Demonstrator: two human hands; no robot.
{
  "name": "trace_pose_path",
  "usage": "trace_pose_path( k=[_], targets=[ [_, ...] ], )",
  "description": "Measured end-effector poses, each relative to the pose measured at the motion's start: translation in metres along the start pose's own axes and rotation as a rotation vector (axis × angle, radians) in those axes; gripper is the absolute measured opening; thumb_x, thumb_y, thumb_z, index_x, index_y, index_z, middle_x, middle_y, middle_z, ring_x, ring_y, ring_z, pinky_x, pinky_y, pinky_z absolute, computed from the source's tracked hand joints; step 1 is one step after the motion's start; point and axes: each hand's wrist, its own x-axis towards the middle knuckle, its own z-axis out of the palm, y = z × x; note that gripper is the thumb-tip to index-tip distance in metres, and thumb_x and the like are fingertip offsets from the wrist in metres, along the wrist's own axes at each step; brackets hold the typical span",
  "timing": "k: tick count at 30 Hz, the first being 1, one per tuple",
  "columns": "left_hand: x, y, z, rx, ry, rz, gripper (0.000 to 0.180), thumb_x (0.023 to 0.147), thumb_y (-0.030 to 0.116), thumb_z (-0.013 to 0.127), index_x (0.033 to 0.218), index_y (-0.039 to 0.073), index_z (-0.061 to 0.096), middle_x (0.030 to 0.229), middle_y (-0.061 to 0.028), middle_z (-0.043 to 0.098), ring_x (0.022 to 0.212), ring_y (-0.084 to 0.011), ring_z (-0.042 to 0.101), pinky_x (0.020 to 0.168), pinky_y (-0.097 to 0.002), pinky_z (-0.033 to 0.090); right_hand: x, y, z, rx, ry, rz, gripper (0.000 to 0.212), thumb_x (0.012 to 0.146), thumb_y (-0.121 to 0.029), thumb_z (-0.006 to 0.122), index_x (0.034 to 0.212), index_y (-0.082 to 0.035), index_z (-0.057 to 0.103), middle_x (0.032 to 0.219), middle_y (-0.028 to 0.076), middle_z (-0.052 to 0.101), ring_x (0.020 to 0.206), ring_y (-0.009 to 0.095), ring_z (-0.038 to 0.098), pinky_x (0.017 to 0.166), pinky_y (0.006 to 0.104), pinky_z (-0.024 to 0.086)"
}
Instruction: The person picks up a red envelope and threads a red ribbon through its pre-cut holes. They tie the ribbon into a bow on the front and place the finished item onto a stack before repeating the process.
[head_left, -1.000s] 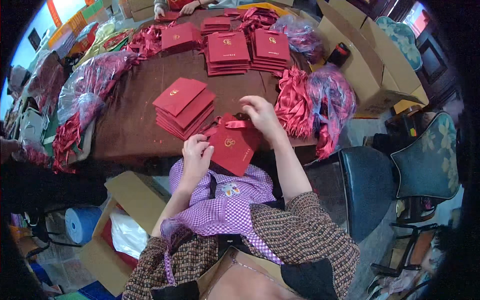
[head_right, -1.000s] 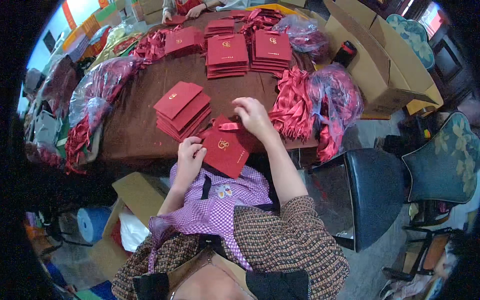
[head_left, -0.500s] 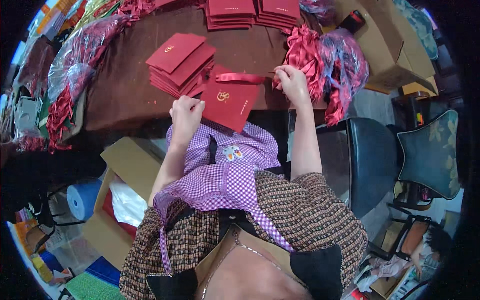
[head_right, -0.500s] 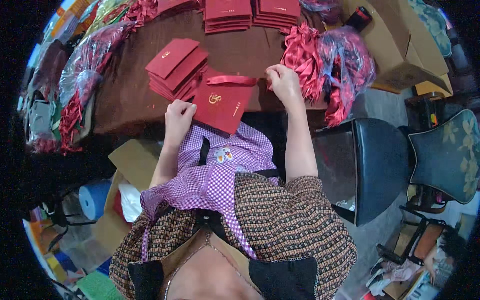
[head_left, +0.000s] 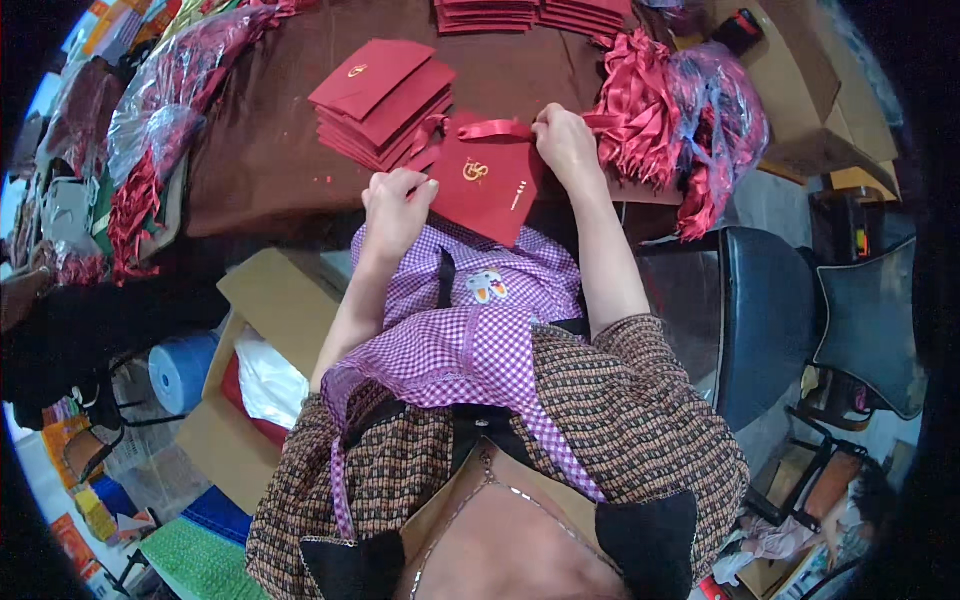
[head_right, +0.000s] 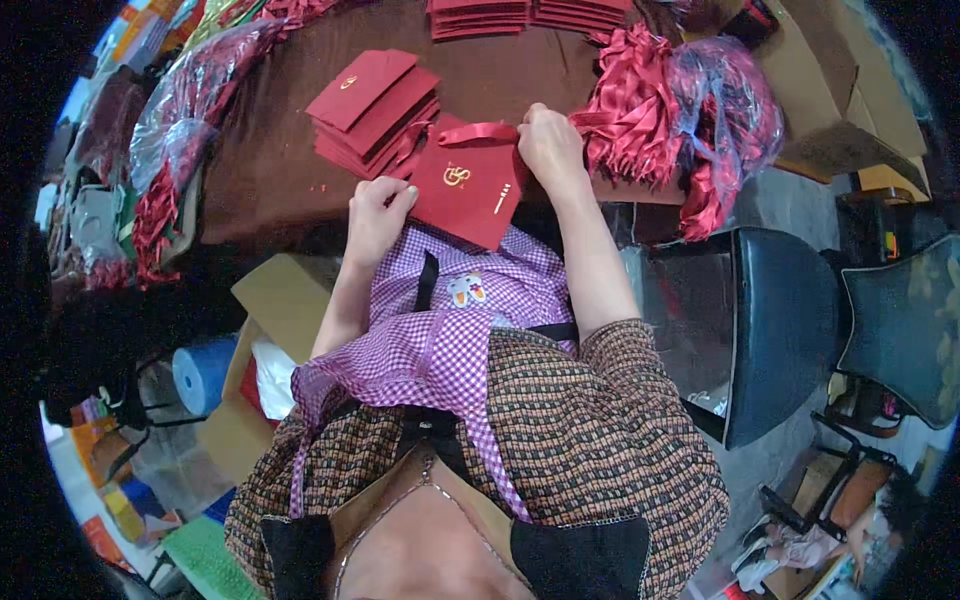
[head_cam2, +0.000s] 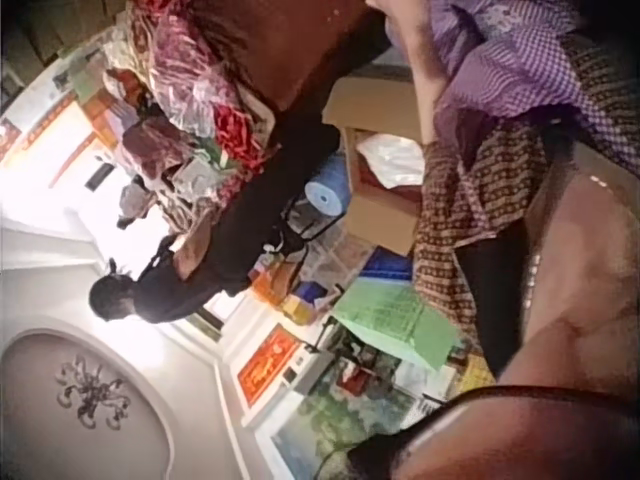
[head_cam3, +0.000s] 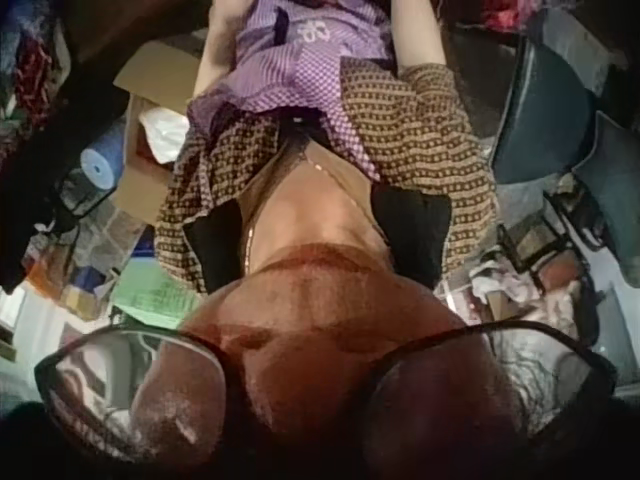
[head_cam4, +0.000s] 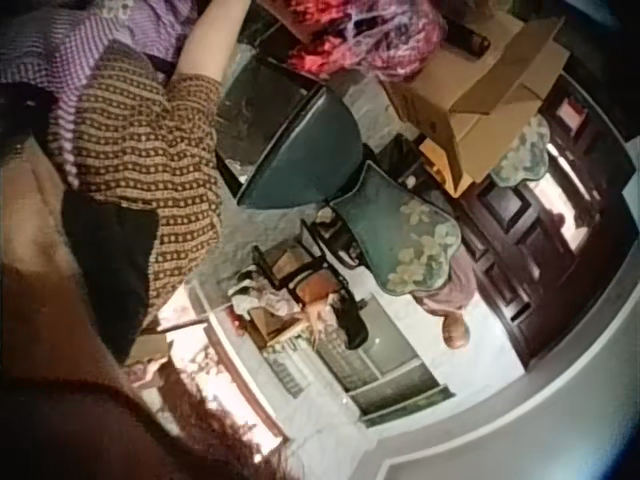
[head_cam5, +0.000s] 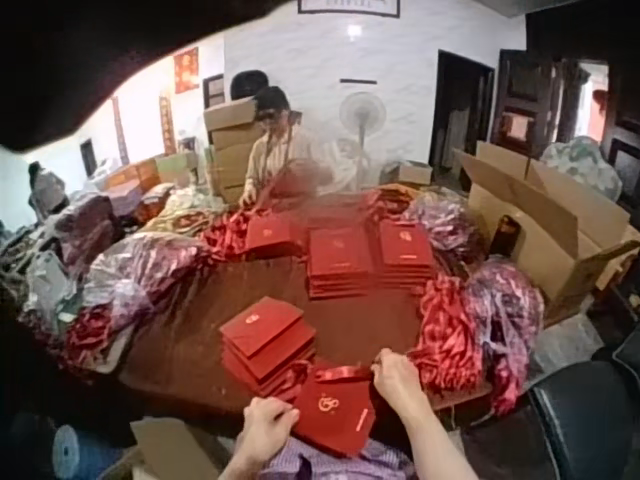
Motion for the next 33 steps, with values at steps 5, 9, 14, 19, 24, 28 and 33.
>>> trace_pose_path(
  k=[5,9,14,19,24,28,33],
  targets=[
    [0.007,-0.010,0.010,-0.115,-0.022,-0.032,0.020,0.077,0.016,0.069,0.086,-0.003,0.068,0.076,-0.0180,0.066,0.071,-0.0262,0.066,0.066,-0.0336,0.051,0.007,0.000,0.004,-0.061,-0.005,-0.035,0.024,0.085,-0.022,0.059,0.090,0.001,0.060,0.086,0.024,0.065,0.084,0.040,0.063,0.073,0.0484,0.050],
    [0.009,-0.008,0.009,-0.110,-0.030,-0.043,0.021,0.078,0.015,0.067,0.087,-0.004,0.067,0.077,-0.0183,0.066,0.073,-0.0265,0.066,0.069,-0.0337,0.050,0.012,-0.001,0.004,-0.133,-0.062,-0.065,0.025,0.086,-0.022,0.056,0.090,0.003,0.058,0.086,0.025,0.064,0.083,0.041,0.064,0.072,0.0487,0.051],
    [0.009,-0.017,0.005,-0.139,-0.106,0.020,0.021,0.079,0.011,0.063,0.092,-0.005,0.065,0.085,-0.0196,0.066,0.083,-0.0269,0.064,0.075,-0.0347,0.049,0.020,0.017,0.012,-0.095,0.071,-0.145,0.014,0.083,-0.013,0.058,0.091,-0.001,0.057,0.087,0.022,0.064,0.085,0.040,0.062,0.074,0.0476,0.049],
    [0.011,-0.009,0.000,-0.270,-0.196,-0.157,0.024,0.082,0.010,0.062,0.099,-0.006,0.064,0.086,-0.0180,0.067,0.083,-0.0221,0.064,0.076,-0.0308,0.049,0.024,0.019,-0.009,0.488,0.301,-0.075,0.031,0.084,-0.006,0.063,0.113,-0.002,0.055,0.085,0.009,0.064,0.081,0.015,0.062,0.072,0.0260,0.050],
    [0.009,-0.012,0.018,-0.294,-0.058,-0.168,0.022,0.080,0.012,0.065,0.094,-0.005,0.066,0.090,-0.0205,0.067,0.084,-0.0308,0.065,0.079,-0.0361,0.050,0.012,-0.020,-0.046,0.996,0.267,-0.074,0.026,0.085,0.000,0.061,0.111,0.002,0.060,0.100,0.005,0.063,0.089,0.010,0.059,0.080,0.0225,0.048],
    [0.009,-0.002,0.028,-0.459,-0.059,-0.238,0.022,0.079,0.011,0.064,0.094,-0.006,0.066,0.089,-0.0215,0.066,0.084,-0.0298,0.066,0.077,-0.0352,0.051,-0.004,-0.031,-0.047,1.283,0.111,-0.162,0.023,0.085,0.006,0.055,0.108,0.002,0.062,0.100,0.006,0.064,0.091,0.012,0.059,0.083,0.0240,0.047],
    [0.009,0.008,0.035,-0.403,-0.023,-0.209,0.023,0.082,0.010,0.062,0.097,-0.006,0.065,0.084,-0.0177,0.067,0.079,-0.0229,0.064,0.073,-0.0326,0.050,-0.029,-0.048,-0.029,1.156,-0.185,-0.149,0.017,0.087,0.002,0.055,0.102,0.002,0.062,0.098,0.005,0.064,0.089,0.011,0.059,0.083,0.0239,0.047]
  ],
)
